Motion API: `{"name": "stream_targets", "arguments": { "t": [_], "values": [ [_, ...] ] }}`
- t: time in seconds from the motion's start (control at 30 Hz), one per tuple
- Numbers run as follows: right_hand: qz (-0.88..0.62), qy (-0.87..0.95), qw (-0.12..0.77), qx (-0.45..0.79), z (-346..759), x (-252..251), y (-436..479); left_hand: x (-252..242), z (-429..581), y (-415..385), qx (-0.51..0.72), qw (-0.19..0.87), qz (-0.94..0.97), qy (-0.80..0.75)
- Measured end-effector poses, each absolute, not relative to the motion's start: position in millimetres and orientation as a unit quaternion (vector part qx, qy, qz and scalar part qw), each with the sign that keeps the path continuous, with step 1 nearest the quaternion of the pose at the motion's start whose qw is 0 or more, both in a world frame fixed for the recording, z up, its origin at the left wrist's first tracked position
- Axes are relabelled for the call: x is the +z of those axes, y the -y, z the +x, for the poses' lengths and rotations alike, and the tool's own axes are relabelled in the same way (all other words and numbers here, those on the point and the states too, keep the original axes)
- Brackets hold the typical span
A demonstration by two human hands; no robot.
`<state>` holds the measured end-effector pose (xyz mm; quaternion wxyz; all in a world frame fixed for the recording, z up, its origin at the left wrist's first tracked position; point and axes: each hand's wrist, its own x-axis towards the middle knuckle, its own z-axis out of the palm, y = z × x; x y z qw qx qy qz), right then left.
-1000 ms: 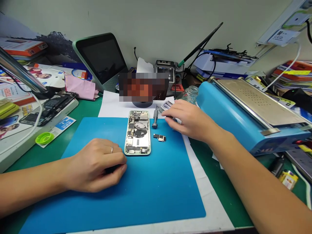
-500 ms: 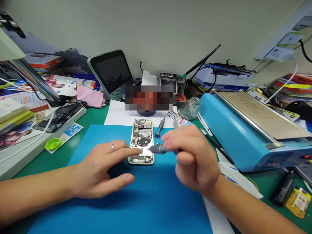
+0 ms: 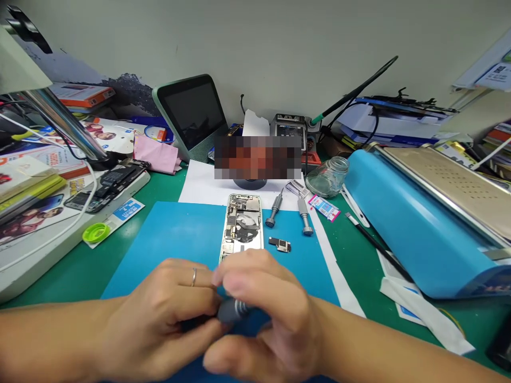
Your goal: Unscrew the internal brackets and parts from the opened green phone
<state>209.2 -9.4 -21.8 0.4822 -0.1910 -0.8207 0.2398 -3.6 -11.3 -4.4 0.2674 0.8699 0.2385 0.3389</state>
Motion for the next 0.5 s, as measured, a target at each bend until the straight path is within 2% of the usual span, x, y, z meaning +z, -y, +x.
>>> {"name": "stream_targets", "arguments": {
  "t": [0.03,0.07,0.1,0.23,0.27,0.5],
  "values": [
    [-0.189,0.78,0.551,0.229,202.1,-20.8,9.8,-5.7,-3.8,12.0,0.356,0.275,0.861,-0.238],
    [-0.185,0.778,0.548,0.242,195.8,-20.1,9.8,-7.2,-4.2,11.8,0.371,0.274,0.855,-0.237],
    [-0.173,0.752,0.593,0.23,190.9,-19.5,9.3,-8.8,-4.5,10.9,0.387,0.263,0.851,-0.237],
    [-0.17,0.855,0.409,0.271,190.9,-15.8,2.1,-13.3,-3.9,6.4,0.423,0.199,0.851,-0.238],
    [-0.161,0.865,0.386,0.278,194.3,-15.0,-0.4,-13.7,-3.3,6.1,0.426,0.191,0.852,-0.237],
    [-0.148,0.876,0.367,0.277,203.5,-8.8,-3.5,-16.4,1.8,9.5,0.432,0.193,0.853,-0.219]
  ]
}}
